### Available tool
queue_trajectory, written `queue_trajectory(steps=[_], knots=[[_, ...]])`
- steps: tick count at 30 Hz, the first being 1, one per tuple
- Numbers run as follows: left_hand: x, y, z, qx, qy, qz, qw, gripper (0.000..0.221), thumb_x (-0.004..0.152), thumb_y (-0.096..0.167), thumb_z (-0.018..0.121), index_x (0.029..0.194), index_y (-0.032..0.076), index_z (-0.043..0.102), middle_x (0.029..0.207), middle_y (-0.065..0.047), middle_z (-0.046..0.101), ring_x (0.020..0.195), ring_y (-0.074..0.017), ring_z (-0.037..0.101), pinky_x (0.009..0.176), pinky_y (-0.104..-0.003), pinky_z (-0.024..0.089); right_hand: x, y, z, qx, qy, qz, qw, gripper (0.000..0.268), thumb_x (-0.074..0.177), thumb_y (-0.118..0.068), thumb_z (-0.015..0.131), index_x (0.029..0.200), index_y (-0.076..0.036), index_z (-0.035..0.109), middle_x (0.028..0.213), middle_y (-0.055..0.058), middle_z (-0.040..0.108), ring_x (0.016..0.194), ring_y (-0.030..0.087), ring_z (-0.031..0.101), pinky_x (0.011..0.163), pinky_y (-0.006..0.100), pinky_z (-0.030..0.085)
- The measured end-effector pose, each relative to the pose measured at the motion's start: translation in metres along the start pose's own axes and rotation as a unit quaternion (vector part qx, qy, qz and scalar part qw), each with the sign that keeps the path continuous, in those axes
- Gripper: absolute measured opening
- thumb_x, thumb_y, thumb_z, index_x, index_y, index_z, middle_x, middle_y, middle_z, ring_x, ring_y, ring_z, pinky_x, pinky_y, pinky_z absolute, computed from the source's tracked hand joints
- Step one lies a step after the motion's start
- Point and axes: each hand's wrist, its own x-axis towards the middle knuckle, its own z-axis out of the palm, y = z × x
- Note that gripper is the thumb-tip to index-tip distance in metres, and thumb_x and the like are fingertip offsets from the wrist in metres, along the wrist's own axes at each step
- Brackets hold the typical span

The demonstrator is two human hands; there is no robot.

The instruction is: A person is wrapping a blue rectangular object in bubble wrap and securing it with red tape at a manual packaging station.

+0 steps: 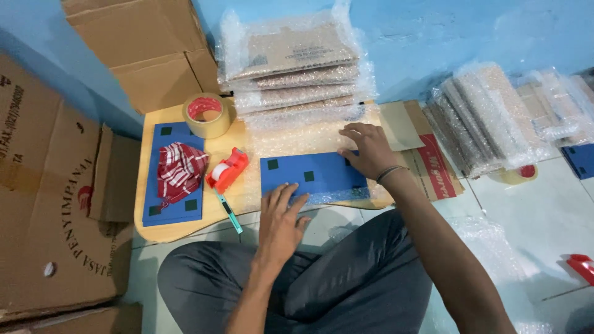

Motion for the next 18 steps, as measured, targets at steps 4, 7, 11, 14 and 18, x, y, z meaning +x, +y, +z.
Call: queue_trajectory(steps=[4,7,11,14,18], knots=[[-0.003,-0.013,0.011,0.012,-0.018,0.02,1.0,0.043,0.087,0.007,0.074,0.129,0.009,0.066,0.131,-0.018,0.061,0.131,-0.0358,0.051,0.109,-0.054,0.037,0.009,0.006,0.013,-0.036,-0.026,0.007,0.999,0.028,0.099,-0.038,0.07,0.124,-0.026,0.072,0.13,-0.005,0.065,0.127,0.023,0.058,0.113,0.045,0.035],[0.0,-0.02,0.014,0.031,-0.013,0.049,0.998,0.04,0.091,0.005,0.07,0.13,0.014,0.063,0.125,-0.014,0.062,0.127,-0.0306,0.054,0.105,-0.052,0.041,0.011,0.007,0.015,-0.087,0.001,-0.003,0.996,0.018,0.098,-0.035,0.071,0.114,-0.029,0.076,0.122,-0.008,0.069,0.117,0.019,0.062,0.109,0.046,0.035],[0.004,-0.026,0.013,0.056,-0.021,0.06,0.996,0.032,0.091,0.003,0.069,0.121,0.014,0.068,0.121,-0.01,0.064,0.123,-0.0262,0.057,0.102,-0.046,0.044,0.01,0.005,0.012,-0.089,0.055,-0.019,0.994,0.019,0.107,-0.037,0.06,0.111,-0.027,0.076,0.11,-0.007,0.074,0.106,0.018,0.068,0.105,0.046,0.036],[0.006,-0.027,0.008,0.059,-0.026,0.074,0.995,0.036,0.087,0.001,0.073,0.12,0.014,0.069,0.121,-0.01,0.064,0.119,-0.0251,0.058,0.099,-0.045,0.044,0.009,0.0,-0.001,-0.052,0.094,-0.039,0.993,0.023,0.111,-0.04,0.053,0.114,-0.025,0.071,0.103,-0.004,0.075,0.101,0.02,0.071,0.104,0.046,0.039],[0.006,-0.03,0.006,0.04,-0.025,0.087,0.995,0.039,0.082,-0.001,0.075,0.119,0.012,0.07,0.118,-0.008,0.067,0.114,-0.0248,0.06,0.097,-0.043,0.045,0.004,-0.012,-0.022,-0.015,0.142,-0.074,0.987,0.021,0.11,-0.038,0.057,0.116,-0.022,0.069,0.097,-0.001,0.076,0.094,0.021,0.073,0.096,0.042,0.044]])
